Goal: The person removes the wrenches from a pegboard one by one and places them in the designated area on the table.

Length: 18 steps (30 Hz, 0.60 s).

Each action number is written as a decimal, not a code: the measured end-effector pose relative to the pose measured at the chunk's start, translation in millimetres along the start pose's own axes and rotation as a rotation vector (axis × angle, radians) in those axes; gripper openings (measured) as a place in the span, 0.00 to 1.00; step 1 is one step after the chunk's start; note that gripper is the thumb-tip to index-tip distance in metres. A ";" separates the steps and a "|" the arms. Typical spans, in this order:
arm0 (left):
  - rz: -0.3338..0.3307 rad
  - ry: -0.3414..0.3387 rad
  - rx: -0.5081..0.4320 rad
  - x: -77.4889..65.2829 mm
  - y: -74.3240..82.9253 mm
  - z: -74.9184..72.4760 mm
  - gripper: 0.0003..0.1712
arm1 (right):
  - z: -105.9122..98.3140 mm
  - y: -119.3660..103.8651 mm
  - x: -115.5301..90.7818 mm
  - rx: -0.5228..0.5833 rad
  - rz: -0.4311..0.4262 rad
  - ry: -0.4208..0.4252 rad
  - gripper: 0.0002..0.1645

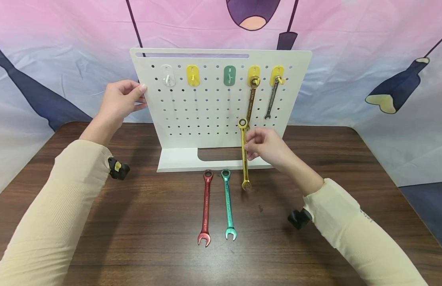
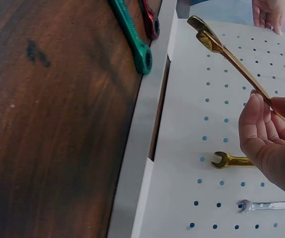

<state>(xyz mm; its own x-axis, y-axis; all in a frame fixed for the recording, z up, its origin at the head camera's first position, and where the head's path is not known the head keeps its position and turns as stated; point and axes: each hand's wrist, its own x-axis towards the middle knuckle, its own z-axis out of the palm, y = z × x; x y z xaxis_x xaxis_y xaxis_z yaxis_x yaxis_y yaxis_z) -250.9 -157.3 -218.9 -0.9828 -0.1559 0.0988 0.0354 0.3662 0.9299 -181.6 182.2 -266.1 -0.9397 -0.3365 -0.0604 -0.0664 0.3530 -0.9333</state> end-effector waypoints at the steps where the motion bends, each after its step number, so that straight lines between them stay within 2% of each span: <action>1: 0.000 -0.001 0.002 -0.1 -0.1 0.0 0.15 | 0.5 1.7 -0.3 0.007 0.001 -0.002 0.08; 7: 0.000 -0.007 0.002 -0.3 -0.5 0.3 0.16 | 3.1 10.4 -3.0 0.020 0.025 -0.011 0.08; 18: 0.005 -0.008 -0.004 -0.3 -0.3 0.5 0.15 | 6.2 28.5 -8.0 0.073 0.066 -0.077 0.08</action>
<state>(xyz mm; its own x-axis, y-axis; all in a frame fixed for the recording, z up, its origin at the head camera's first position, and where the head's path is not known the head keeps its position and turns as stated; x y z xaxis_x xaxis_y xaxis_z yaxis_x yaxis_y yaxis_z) -250.7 -157.0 -219.4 -0.9840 -0.1472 0.1005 0.0407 0.3634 0.9307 -173.9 189.6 -294.4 -0.9125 -0.3820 -0.1466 0.0214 0.3132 -0.9495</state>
